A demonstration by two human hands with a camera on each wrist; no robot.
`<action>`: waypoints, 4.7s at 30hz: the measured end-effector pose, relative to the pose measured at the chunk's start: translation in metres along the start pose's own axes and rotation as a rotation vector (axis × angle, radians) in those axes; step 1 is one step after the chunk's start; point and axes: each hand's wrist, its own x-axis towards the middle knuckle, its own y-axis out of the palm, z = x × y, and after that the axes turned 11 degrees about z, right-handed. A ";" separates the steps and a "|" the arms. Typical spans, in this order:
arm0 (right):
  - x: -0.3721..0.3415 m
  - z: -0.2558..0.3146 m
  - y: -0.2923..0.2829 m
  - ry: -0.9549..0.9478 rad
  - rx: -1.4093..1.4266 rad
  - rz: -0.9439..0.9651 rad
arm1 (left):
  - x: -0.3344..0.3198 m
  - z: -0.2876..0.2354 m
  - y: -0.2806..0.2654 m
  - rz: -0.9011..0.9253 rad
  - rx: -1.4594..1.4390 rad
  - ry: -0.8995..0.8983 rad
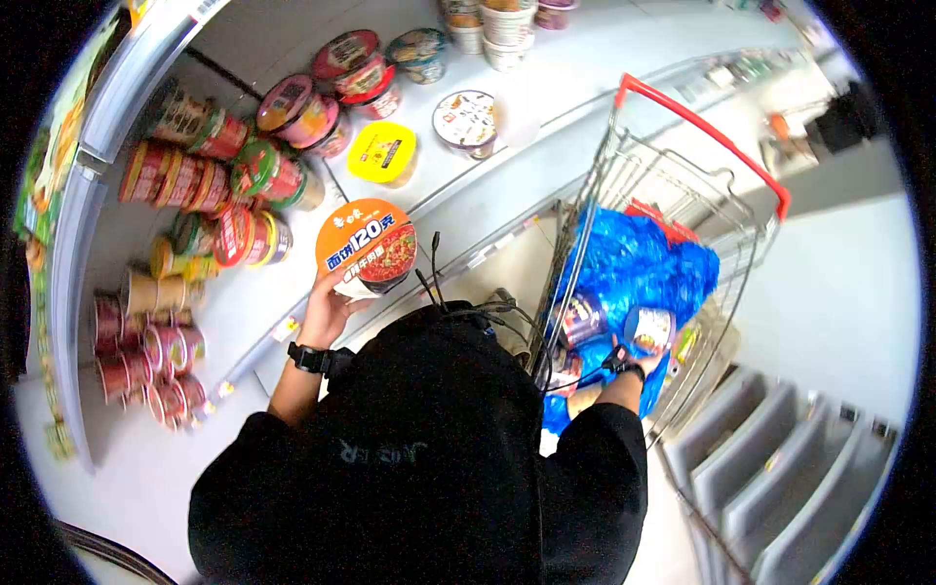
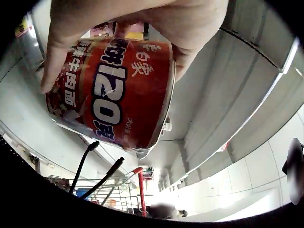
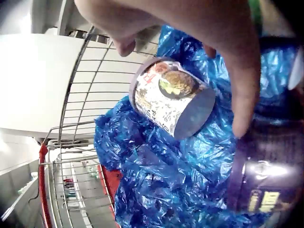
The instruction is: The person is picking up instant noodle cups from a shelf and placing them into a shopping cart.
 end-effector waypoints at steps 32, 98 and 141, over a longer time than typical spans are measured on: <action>-0.082 -0.032 0.119 -0.156 -0.088 0.258 | 0.019 -0.019 0.008 0.054 -0.134 -0.073; -0.284 -0.294 0.346 0.634 -1.045 1.493 | -0.040 0.000 -0.066 0.254 -0.254 0.192; -0.134 -0.261 0.333 0.184 -0.743 0.785 | -0.073 0.040 -0.098 0.119 -0.546 0.167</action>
